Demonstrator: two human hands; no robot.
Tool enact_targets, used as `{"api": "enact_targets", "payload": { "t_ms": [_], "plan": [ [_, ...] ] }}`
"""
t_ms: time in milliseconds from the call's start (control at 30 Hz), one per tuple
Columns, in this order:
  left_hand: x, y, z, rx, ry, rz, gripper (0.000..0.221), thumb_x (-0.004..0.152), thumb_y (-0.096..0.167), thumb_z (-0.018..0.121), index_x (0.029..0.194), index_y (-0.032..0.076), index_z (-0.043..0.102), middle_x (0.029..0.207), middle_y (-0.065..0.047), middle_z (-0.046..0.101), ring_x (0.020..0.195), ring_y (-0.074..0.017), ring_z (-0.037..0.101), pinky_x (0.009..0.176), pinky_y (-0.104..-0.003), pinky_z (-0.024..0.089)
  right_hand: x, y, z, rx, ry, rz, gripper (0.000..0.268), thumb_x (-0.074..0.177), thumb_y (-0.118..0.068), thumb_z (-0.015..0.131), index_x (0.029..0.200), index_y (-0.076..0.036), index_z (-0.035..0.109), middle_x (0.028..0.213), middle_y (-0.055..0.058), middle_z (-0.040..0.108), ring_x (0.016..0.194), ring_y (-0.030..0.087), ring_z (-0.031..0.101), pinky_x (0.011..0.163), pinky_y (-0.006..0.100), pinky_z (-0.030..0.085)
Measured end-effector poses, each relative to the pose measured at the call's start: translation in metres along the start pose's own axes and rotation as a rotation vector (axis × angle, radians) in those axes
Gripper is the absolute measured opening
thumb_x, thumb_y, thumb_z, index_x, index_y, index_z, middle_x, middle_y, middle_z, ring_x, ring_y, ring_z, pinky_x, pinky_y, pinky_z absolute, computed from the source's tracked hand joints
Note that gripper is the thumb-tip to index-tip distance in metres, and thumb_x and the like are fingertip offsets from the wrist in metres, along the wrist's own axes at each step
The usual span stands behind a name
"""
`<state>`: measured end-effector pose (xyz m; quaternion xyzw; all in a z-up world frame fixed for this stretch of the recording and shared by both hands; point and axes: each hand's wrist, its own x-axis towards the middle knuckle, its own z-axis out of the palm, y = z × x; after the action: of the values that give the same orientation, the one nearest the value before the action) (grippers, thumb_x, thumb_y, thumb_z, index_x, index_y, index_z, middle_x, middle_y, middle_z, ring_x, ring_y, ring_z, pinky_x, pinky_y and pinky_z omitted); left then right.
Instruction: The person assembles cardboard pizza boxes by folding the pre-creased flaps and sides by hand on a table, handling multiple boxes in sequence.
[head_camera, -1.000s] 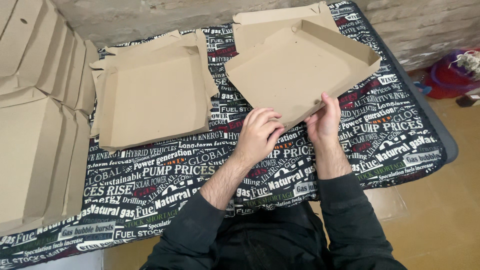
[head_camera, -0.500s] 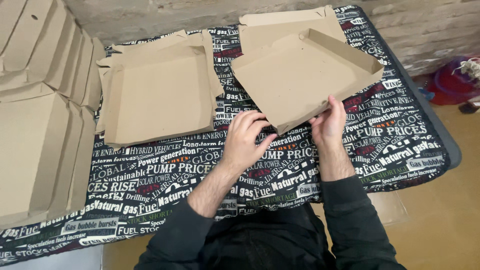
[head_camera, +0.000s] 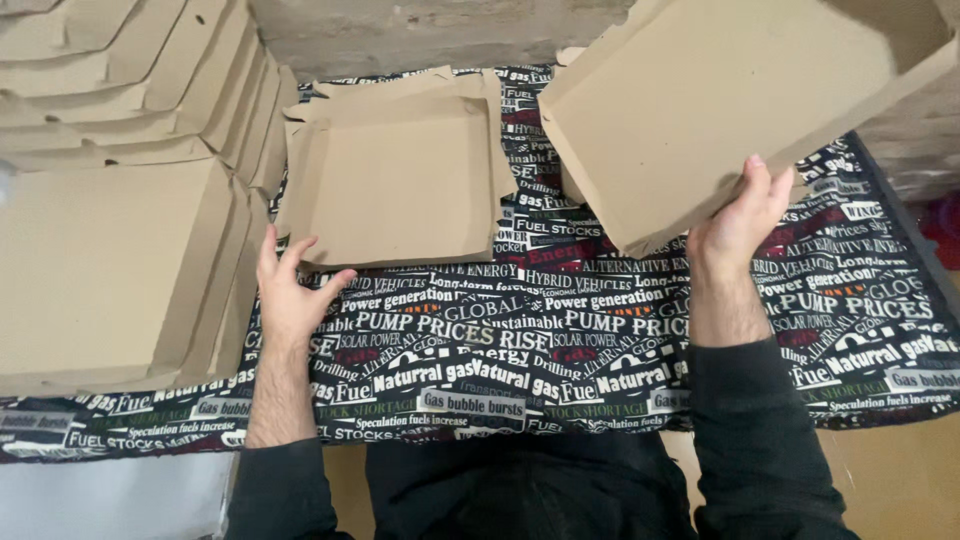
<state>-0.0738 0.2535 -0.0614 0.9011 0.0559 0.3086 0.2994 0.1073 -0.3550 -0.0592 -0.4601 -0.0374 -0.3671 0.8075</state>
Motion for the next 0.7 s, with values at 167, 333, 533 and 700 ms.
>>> {"api": "enact_targets", "payload": {
  "t_ms": [167,333,533,700],
  "plan": [
    [-0.007,-0.003,-0.003,-0.065,-0.13,-0.248,0.065,0.088,0.041,0.097,0.142,0.011,0.077,0.183,-0.024,0.041,0.166,-0.0389,0.043,0.133,-0.052,0.037,0.003,-0.03,0.131,-0.072,-0.254,-0.225,0.034,0.112,0.0,0.056,0.146,-0.004,0.058,0.138,0.016,0.073,0.123,0.027,0.071,0.112,0.044,0.062],
    [-0.011,-0.041,0.012,-0.144,0.052,-0.105,0.037,0.095,0.021,0.096,0.124,0.002,0.084,0.161,-0.023,0.065,0.118,-0.0298,0.08,0.113,-0.041,0.063,-0.006,-0.036,0.197,-0.417,-0.416,-0.451,0.031,0.116,-0.001,0.057,0.147,0.002,0.053,0.138,0.023,0.074,0.123,0.034,0.074,0.106,0.047,0.064],
    [-0.011,-0.018,0.004,-0.088,-0.036,-0.189,0.035,0.09,0.031,0.099,0.113,0.008,0.086,0.157,-0.019,0.071,0.143,-0.0342,0.068,0.126,-0.051,0.05,-0.013,-0.027,0.24,-0.493,-0.537,-0.486,0.028,0.109,-0.002,0.06,0.137,0.0,0.059,0.123,0.016,0.077,0.111,0.029,0.073,0.097,0.043,0.06],
    [-0.013,-0.03,0.017,-0.146,-0.038,-0.14,0.034,0.085,0.028,0.102,0.108,0.011,0.084,0.159,-0.023,0.07,0.148,-0.0362,0.066,0.13,-0.049,0.046,-0.018,-0.025,0.263,-0.545,-0.643,-0.48,0.033,0.11,-0.004,0.061,0.142,0.0,0.058,0.127,0.016,0.075,0.115,0.03,0.071,0.098,0.044,0.058]
  ]
}}
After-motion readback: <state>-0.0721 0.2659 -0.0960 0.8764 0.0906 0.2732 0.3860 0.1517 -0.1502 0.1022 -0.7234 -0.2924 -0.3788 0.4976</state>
